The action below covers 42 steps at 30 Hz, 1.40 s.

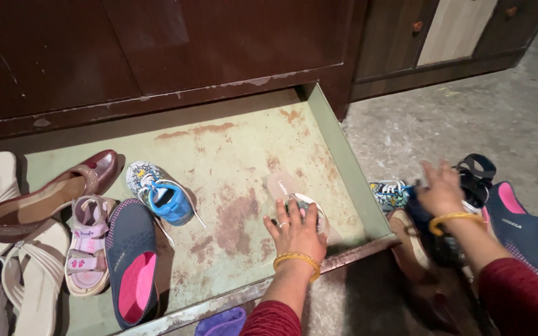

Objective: The person removes various shoes from a drawer one by one and places them on the floor. The drawer is then pulled out completely and removed from the cabinet.

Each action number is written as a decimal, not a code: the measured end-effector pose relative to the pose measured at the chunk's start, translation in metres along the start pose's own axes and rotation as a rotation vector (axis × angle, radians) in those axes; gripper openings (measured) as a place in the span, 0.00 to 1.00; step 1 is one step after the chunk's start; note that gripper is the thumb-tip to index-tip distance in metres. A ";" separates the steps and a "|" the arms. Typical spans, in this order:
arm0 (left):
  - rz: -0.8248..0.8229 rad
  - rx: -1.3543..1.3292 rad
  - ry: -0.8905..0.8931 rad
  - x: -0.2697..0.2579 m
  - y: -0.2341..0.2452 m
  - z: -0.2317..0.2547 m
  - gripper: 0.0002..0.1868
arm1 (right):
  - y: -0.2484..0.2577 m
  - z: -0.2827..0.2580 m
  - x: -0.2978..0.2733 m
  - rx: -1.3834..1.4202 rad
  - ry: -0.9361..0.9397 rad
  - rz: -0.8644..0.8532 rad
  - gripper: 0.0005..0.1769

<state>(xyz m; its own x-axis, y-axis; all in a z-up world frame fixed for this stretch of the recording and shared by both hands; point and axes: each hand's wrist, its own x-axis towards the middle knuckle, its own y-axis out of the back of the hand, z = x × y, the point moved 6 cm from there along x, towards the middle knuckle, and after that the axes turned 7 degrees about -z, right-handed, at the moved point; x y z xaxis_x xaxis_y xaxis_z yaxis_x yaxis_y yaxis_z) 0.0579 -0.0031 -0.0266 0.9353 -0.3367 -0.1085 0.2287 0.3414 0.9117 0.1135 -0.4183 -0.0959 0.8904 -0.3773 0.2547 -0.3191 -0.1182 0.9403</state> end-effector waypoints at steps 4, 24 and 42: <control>-0.011 0.025 0.008 -0.002 0.001 -0.006 0.40 | 0.008 -0.107 -0.035 0.137 0.249 0.048 0.45; -0.060 0.077 0.063 -0.019 0.025 -0.027 0.39 | -0.012 -0.249 -0.140 -0.034 0.173 -0.694 0.26; -0.032 0.090 0.015 -0.023 0.019 -0.004 0.40 | 0.098 -0.177 -0.108 0.520 0.062 0.096 0.18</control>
<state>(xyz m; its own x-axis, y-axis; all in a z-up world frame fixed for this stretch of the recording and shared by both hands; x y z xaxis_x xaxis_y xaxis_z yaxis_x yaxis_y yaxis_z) 0.0422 0.0147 -0.0090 0.9319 -0.3332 -0.1436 0.2343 0.2504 0.9394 0.0436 -0.2267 0.0084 0.8619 -0.3554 0.3618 -0.5047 -0.5317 0.6801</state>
